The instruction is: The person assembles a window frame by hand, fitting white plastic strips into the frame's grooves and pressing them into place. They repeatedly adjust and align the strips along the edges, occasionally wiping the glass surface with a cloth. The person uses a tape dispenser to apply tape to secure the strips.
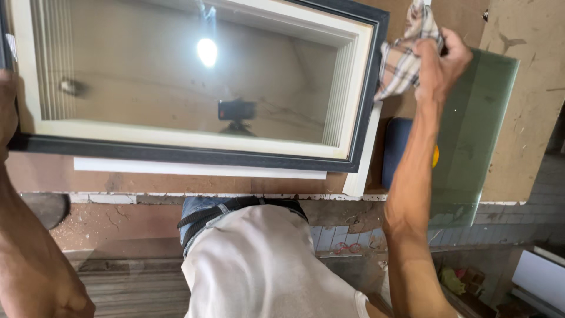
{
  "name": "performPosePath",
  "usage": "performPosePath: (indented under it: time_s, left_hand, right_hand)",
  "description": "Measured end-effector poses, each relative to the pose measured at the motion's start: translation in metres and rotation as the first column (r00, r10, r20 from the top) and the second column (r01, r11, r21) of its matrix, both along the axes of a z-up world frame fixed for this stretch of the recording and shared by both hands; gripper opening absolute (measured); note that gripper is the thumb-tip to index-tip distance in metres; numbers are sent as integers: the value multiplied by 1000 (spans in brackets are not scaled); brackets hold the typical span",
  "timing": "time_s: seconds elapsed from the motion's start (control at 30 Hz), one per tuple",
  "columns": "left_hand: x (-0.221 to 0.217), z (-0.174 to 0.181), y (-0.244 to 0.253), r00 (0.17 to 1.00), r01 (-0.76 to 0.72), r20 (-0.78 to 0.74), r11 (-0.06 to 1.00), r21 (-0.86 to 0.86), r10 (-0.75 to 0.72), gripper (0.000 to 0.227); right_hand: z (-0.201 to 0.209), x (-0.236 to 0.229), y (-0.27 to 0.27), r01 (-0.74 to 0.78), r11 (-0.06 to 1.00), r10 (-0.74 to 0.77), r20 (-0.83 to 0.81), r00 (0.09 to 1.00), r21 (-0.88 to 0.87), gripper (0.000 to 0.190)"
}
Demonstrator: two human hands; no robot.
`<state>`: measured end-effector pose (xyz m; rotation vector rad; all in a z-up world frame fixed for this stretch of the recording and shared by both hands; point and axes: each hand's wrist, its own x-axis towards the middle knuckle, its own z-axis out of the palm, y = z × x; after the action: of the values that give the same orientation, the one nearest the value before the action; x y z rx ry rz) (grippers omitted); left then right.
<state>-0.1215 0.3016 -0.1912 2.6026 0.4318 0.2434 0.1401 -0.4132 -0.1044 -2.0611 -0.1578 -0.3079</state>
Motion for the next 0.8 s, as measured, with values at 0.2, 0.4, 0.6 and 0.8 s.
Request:
performPosePath:
  time_s: [0.2, 0.4, 0.6, 0.8]
  left_hand:
    - [21, 24, -6, 1000, -9, 26, 993, -118, 13, 47]
    - [14, 8, -5, 995, -62, 73, 998, 10, 61, 38]
    - [22, 0, -9, 986, -154, -58, 988, -12, 154, 44]
    - [26, 18, -12, 984, -171, 31, 975, -142, 176, 47]
  right_hand:
    - [21, -68, 102, -220, 641, 242, -79, 967, -735, 49]
    - [5, -54, 161, -450, 474, 388, -279, 878, -757, 87]
    - [-31, -9, 298, -614, 307, 705, -260, 660, -727, 97]
    - [-34, -5, 468, -652, 193, 854, -202, 479, -733, 96]
